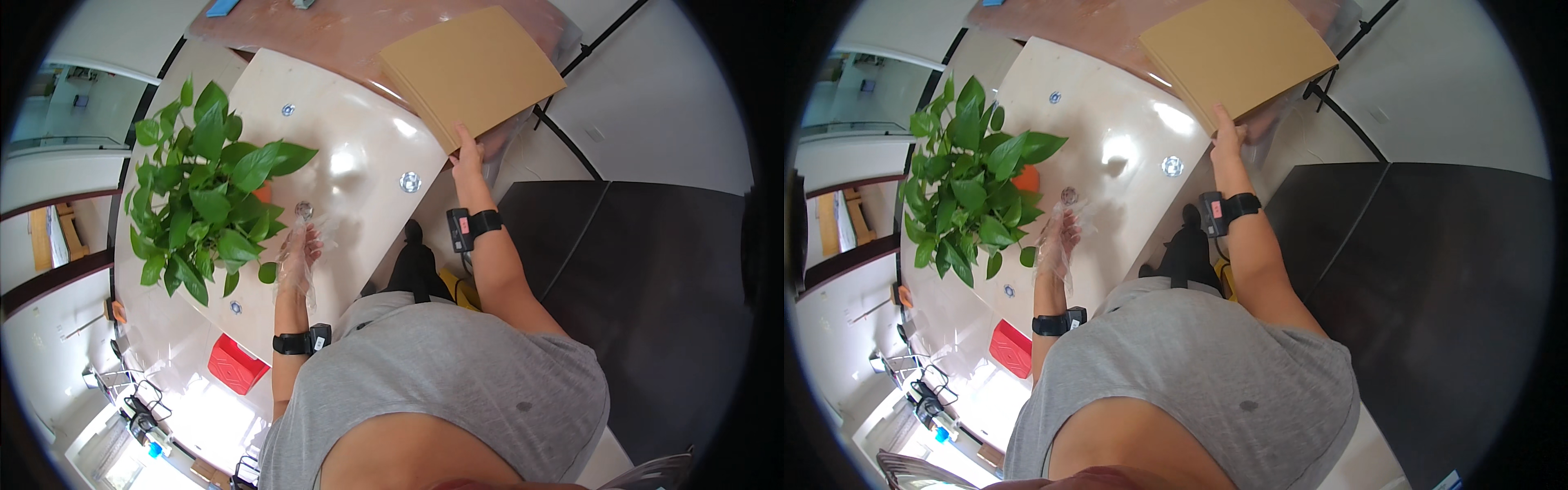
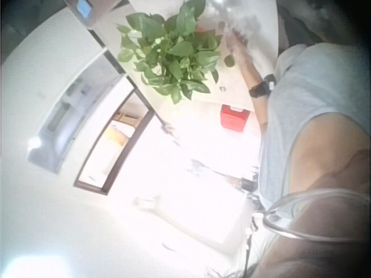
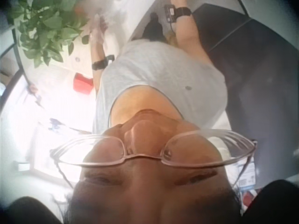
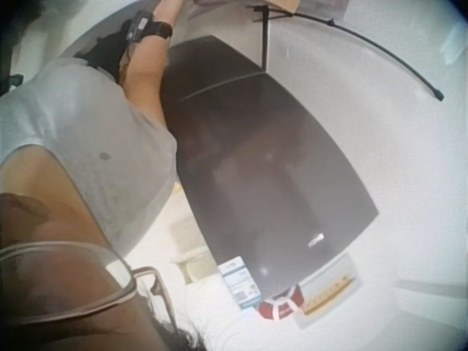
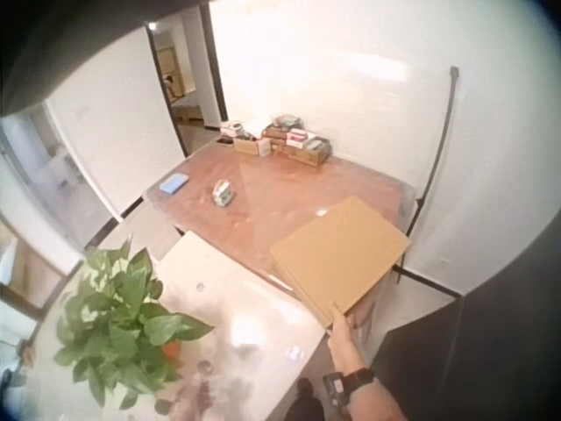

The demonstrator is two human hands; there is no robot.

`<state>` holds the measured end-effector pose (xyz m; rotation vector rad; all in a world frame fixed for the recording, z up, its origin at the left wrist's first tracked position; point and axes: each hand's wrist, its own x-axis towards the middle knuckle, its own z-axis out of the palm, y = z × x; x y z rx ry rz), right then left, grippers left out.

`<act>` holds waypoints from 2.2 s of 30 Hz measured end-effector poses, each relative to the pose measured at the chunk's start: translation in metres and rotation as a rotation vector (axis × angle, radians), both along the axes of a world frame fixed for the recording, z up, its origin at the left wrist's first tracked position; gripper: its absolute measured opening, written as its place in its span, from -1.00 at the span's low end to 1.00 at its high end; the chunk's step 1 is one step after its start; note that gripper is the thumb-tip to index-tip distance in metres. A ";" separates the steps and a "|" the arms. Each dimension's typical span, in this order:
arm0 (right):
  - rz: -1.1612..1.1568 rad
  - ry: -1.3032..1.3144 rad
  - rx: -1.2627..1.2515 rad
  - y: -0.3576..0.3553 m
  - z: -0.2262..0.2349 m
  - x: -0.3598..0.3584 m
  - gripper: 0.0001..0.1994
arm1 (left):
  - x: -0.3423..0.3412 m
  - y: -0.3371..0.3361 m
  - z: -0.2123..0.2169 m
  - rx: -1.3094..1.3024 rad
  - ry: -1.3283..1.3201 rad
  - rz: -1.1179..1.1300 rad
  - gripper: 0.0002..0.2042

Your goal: The person picks up a cardboard box from a table, carries it to a desk, opens the lid, removes a foam sheet, writes on a sheet of labels with a pen, and peels a label off the sheet.

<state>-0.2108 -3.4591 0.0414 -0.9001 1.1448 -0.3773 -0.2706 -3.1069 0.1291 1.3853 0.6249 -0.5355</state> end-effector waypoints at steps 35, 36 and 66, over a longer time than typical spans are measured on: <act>0.584 -1.112 -0.004 0.283 0.194 -0.123 -0.32 | -0.189 0.312 0.035 -0.065 -0.219 0.265 -0.62; 0.659 -1.131 -0.001 0.297 0.198 -0.121 -0.32 | -0.195 0.319 0.040 -0.057 -0.229 0.292 -0.60; 2.369 -0.490 0.597 1.016 0.153 -0.456 -0.42 | -0.732 0.711 0.059 0.069 -0.729 1.408 -0.60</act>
